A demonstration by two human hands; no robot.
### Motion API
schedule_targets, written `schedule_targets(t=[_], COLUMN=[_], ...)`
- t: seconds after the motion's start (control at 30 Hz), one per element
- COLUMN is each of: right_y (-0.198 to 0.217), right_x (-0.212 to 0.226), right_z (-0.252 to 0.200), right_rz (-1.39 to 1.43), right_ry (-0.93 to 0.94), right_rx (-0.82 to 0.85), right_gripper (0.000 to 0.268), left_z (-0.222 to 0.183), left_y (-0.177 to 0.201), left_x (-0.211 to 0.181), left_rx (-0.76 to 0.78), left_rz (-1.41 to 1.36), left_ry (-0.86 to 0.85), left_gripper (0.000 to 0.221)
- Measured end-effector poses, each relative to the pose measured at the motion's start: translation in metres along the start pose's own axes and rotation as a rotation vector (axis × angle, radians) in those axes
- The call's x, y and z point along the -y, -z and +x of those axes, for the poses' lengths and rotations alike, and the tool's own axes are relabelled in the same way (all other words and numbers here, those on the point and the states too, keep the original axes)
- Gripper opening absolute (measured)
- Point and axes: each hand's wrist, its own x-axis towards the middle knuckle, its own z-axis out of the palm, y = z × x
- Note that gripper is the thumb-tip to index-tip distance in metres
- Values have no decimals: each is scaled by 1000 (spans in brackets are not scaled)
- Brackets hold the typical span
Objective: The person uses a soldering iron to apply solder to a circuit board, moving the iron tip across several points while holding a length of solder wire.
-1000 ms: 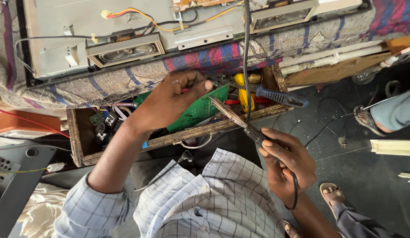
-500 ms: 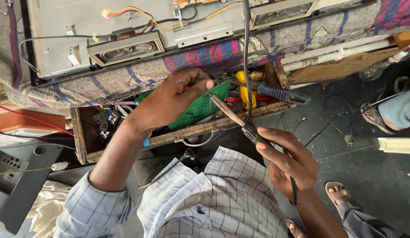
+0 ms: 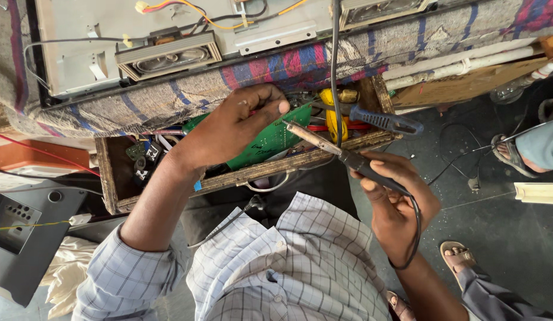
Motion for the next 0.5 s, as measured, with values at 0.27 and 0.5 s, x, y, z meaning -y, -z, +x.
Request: schedule_targets(t=[0.27,0.5], right_y=[-6,-8], right_x=[-11,-17], right_z=[-9,-12], right_rz=[231,436], right_ry=[-126,-199], right_rx=[-51,-128], right_gripper=[30,31], left_z=[-1,-1], left_y=[0,0], left_x=[3,8], left_rx=[-5,11], left_rz=[-38,-52], left_ry=[28,7], left_gripper=[32,32])
